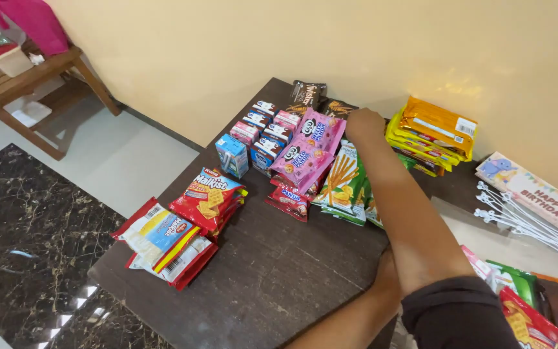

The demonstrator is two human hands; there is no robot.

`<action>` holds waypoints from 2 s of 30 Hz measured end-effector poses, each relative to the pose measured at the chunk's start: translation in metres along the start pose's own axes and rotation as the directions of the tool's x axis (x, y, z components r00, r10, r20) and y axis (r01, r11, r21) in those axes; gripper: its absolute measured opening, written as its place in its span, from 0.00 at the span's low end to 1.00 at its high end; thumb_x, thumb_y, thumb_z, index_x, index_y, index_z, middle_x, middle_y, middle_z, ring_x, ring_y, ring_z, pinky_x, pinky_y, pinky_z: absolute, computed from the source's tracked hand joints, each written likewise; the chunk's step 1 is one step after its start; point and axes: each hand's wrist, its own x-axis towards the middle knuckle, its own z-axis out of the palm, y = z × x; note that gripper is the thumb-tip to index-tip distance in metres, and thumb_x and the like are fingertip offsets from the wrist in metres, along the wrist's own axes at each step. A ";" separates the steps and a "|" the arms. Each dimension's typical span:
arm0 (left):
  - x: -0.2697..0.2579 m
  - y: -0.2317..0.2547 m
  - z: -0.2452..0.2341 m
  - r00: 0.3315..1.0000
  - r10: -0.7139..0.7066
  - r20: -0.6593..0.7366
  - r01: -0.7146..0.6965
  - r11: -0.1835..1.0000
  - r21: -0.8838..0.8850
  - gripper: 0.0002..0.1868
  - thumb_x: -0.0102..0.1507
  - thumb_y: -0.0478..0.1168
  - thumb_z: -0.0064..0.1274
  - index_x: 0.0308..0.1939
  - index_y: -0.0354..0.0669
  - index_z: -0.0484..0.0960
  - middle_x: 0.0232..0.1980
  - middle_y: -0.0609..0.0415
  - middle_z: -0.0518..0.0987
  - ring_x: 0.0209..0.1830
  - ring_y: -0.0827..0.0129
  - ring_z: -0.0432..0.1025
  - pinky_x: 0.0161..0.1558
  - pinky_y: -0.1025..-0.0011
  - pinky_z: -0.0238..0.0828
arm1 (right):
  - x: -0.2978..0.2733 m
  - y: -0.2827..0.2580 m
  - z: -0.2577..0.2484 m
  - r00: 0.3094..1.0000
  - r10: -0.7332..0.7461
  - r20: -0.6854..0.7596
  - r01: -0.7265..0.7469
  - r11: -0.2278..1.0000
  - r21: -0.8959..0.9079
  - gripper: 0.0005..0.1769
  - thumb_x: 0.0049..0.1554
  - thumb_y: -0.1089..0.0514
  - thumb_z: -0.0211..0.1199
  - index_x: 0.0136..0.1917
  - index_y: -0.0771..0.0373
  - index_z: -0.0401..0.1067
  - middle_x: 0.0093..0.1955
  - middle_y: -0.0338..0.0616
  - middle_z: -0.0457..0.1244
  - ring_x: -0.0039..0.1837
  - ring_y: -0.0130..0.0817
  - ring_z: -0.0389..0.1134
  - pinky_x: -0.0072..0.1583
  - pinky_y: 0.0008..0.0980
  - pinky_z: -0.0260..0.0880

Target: Assembling a snack gift bag by selecting various packaged food items and placing them into a clear plastic bag.

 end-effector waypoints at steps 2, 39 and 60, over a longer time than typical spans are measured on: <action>-0.001 0.006 -0.004 0.999 -0.048 0.011 0.048 0.999 -0.014 0.26 0.72 0.50 0.49 0.71 0.44 0.74 0.76 0.42 0.72 0.74 0.46 0.68 0.73 0.56 0.64 | -0.003 -0.002 -0.009 1.000 0.009 0.028 -0.008 0.999 -0.031 0.16 0.63 0.58 0.61 0.55 0.68 0.85 0.51 0.60 0.75 0.58 0.65 0.78 0.58 0.63 0.78; 0.001 0.024 0.020 0.991 0.121 -0.063 -0.117 0.991 0.071 0.17 0.68 0.37 0.48 0.58 0.34 0.81 0.85 0.34 0.64 0.78 0.41 0.68 0.70 0.49 0.66 | -0.039 0.091 -0.106 0.813 -0.158 -0.561 0.432 0.809 0.399 0.12 0.55 0.71 0.58 0.45 0.58 0.78 0.43 0.44 0.75 0.49 0.42 0.77 0.52 0.39 0.73; 0.004 0.008 0.014 0.981 0.190 -0.038 -0.189 0.982 0.024 0.16 0.73 0.44 0.50 0.60 0.40 0.84 0.79 0.41 0.73 0.77 0.49 0.71 0.74 0.58 0.65 | -0.477 0.339 -0.193 0.795 0.552 0.251 -0.606 0.701 0.376 0.20 0.61 0.44 0.72 0.64 0.48 0.88 0.56 0.40 0.78 0.62 0.28 0.72 0.65 0.29 0.64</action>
